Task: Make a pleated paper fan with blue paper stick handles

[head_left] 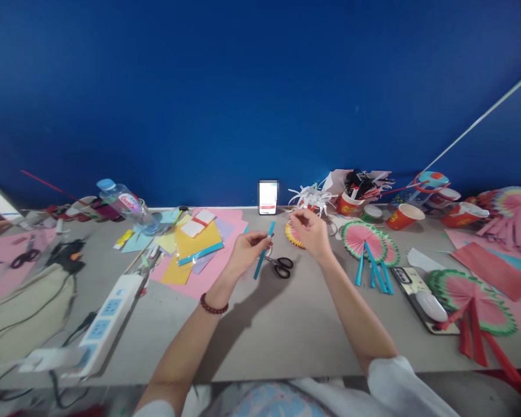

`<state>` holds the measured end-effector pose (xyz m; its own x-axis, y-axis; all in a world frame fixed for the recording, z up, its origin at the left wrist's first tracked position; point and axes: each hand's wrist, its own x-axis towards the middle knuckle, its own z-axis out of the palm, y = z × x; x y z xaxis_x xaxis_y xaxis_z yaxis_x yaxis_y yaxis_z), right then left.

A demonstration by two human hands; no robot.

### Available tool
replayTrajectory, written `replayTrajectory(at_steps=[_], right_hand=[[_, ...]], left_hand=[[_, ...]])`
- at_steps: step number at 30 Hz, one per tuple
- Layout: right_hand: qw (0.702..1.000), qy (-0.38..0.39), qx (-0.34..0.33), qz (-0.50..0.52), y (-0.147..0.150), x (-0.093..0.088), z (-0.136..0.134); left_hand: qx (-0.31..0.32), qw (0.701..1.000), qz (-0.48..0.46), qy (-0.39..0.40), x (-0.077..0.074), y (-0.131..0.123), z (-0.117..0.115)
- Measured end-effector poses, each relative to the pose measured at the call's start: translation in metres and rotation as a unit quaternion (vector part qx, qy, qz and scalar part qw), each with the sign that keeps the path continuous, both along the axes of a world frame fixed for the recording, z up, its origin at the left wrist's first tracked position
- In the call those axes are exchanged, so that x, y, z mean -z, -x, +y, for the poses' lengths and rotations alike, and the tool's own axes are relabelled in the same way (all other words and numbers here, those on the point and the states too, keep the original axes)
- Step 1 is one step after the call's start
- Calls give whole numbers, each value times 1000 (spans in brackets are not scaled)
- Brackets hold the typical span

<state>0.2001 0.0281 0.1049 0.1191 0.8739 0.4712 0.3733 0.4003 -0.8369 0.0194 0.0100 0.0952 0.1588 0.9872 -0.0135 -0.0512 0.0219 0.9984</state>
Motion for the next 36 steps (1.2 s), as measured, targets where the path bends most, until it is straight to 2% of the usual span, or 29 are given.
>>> replayTrajectory(at_steps=[2,5,8,12,14,18,23,26,31,34,36], right_hand=[[997,20,28,69,-14,3,11],[988,20,112,104,-38,13,34],[980,-4,198,9,-58,20,58],[959,-25,248,-134,-77,18,86],[940,9,264,-217,-82,15,97],[907,94,243,-332,-84,12,109],[899,133,205,-365,-81,15,113],[903,115,195,-365,-81,16,111],[912,94,208,-340,-76,13,102],[933,34,212,-288,-63,6,88],[960,-5,166,-227,-49,0,74]], left_hand=[[-3,1000,-11,14,-5,0,-1],[17,1000,-18,13,-12,1,-5],[33,999,-22,-4,-16,2,-8],[19,999,-7,-29,-14,3,-6],[9,999,10,-30,-12,5,-4],[4,1000,26,-18,-13,6,-4],[15,1000,20,3,-18,6,-8],[12,1000,0,21,-14,6,-5],[11,999,-29,37,5,7,6],[-7,999,-27,35,13,6,10],[-20,999,-30,36,14,5,12]])
